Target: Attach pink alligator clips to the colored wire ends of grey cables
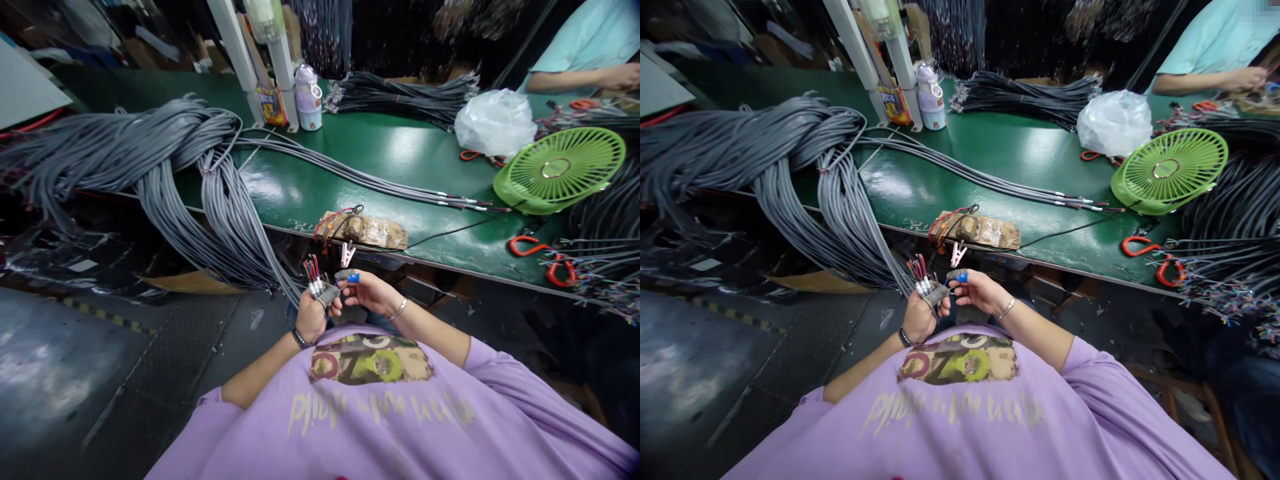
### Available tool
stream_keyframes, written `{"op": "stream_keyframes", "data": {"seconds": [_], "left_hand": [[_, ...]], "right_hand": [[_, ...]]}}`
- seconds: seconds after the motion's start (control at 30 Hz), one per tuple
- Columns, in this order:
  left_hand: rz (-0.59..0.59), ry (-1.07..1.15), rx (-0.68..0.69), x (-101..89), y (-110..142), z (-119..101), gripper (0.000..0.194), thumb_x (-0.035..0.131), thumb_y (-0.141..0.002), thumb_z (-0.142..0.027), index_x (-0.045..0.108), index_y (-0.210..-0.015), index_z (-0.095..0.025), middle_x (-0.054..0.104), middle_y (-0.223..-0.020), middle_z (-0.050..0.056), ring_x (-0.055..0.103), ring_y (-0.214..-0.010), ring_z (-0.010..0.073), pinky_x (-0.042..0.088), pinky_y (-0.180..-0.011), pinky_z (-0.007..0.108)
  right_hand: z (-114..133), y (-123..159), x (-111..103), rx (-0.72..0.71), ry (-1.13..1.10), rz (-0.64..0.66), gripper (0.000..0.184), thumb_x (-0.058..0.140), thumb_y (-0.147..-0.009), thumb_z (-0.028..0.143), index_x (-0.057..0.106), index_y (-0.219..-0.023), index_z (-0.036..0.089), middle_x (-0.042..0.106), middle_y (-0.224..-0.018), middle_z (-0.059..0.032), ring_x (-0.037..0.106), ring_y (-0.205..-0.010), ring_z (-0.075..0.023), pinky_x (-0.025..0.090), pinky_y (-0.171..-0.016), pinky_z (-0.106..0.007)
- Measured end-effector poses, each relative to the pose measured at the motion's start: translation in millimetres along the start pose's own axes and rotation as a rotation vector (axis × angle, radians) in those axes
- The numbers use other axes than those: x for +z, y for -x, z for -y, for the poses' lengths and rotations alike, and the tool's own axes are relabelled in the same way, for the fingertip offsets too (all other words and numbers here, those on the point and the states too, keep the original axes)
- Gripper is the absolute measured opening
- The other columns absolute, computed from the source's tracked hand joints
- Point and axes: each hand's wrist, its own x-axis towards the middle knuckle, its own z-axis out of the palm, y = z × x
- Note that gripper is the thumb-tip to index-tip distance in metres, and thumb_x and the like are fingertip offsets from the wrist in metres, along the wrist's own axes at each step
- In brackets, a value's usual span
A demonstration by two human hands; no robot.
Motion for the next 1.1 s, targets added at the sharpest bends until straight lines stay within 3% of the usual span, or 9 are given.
{"op": "stream_keyframes", "data": {"seconds": [0.3,0.53,0.73,0.97,1.1], "left_hand": [[0.053,-0.077,0.041,-1.3,0,8,0.030,0.070,-0.072,-0.039,0.059,-0.061,-0.014,0.062,-0.052,0.002,0.056,-0.042,0.0097,0.033,-0.038,0.018],[0.016,-0.065,0.033,-0.3,0,8,0.031,0.070,-0.071,-0.041,0.058,-0.062,-0.014,0.064,-0.054,0.003,0.056,-0.043,0.0099,0.033,-0.038,0.018],[-0.018,-0.047,0.011,1.3,-1,7,0.030,0.072,-0.068,-0.042,0.058,-0.063,-0.015,0.062,-0.052,0.001,0.055,-0.042,0.0101,0.033,-0.038,0.019],[0.150,-0.110,-0.043,-1.5,0,8,0.030,0.071,-0.070,-0.040,0.060,-0.062,-0.014,0.062,-0.053,0.003,0.055,-0.042,0.0105,0.035,-0.039,0.020],[0.129,-0.087,-0.025,-1.6,2,7,0.031,0.070,-0.071,-0.041,0.060,-0.061,-0.014,0.063,-0.054,0.003,0.053,-0.041,0.0090,0.037,-0.041,0.020]], "right_hand": [[-7,1,14,-0.205,0.383,-0.101,0.038,0.081,-0.059,0.043,0.058,-0.071,0.015,0.052,-0.054,0.0054,0.046,-0.049,-0.0066,0.041,-0.048,-0.020],[-10,2,9,-0.207,0.287,-0.013,0.040,0.082,-0.056,0.043,0.060,-0.070,0.014,0.057,-0.055,0.0032,0.048,-0.050,-0.0072,0.041,-0.052,-0.022],[-12,4,11,-0.220,0.248,-0.024,0.036,0.082,-0.056,0.038,0.062,-0.074,0.015,0.059,-0.057,0.0028,0.050,-0.051,-0.0078,0.040,-0.054,-0.023],[-18,-4,12,-0.219,0.277,-0.147,0.034,0.080,-0.058,0.040,0.057,-0.066,0.015,0.055,-0.054,0.0041,0.047,-0.048,-0.0068,0.038,-0.048,-0.020],[-17,-10,7,-0.260,0.195,-0.260,0.038,0.079,-0.061,0.043,0.051,-0.059,0.017,0.048,-0.048,0.0062,0.039,-0.042,-0.0046,0.033,-0.041,-0.018]]}}
